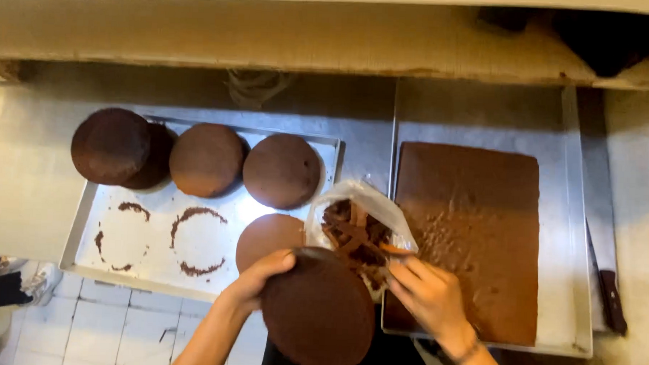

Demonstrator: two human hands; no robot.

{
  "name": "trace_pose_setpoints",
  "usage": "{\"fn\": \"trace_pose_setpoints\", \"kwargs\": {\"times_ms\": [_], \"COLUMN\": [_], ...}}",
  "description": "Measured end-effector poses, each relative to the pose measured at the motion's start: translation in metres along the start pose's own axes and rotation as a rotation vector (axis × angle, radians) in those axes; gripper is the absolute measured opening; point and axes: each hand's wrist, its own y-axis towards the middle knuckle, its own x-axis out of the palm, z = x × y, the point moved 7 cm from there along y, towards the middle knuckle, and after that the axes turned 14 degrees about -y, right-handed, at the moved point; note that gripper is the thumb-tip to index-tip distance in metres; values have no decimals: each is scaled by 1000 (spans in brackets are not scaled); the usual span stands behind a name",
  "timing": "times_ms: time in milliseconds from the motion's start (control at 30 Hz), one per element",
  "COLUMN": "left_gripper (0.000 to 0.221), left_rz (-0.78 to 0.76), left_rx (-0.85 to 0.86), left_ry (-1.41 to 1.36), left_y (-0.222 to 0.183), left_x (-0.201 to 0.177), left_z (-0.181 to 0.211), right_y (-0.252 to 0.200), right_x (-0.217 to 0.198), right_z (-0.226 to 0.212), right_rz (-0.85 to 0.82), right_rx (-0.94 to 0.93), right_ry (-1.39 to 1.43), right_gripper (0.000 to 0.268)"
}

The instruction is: The person trims the edges and tops of circular chocolate cakes with a long knife.

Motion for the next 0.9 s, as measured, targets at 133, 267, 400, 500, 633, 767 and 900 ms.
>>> {"fn": "trace_pose_setpoints", "kwargs": {"times_ms": [133, 267, 400, 500, 633, 767, 900], "left_gripper": [69, 68, 78, 88, 94, 91, 90], "left_rz": [135, 105, 193, -30, -134, 77, 24], "left_rx": [-107, -140, -111, 111, 366, 508, 508], "left_ry": [104, 78, -10, -69, -277, -493, -511], "left_y": [16, 20, 1, -19, -12, -11, -15], "left_x": [-14, -10, 13, 23, -51, -46, -39], "left_z": [-5, -3, 5, -2, -34, -21, -11], "right_y": [20, 1, -34, -37, -17, -27, -26], "right_x": [20, 66, 85, 86, 76, 99, 112], "right_z": [-9, 20, 7, -7, -31, -27, -20], "right_rz": [-93, -533, -749, -657, -670, -745, -775], "right_rx": [11, 481, 1121, 1260, 1290, 1276, 934], "right_ry": [10, 424, 1247, 1443, 1645, 1877, 2209], "right_gripper": [25, 30, 55, 57, 61, 63, 63]}}
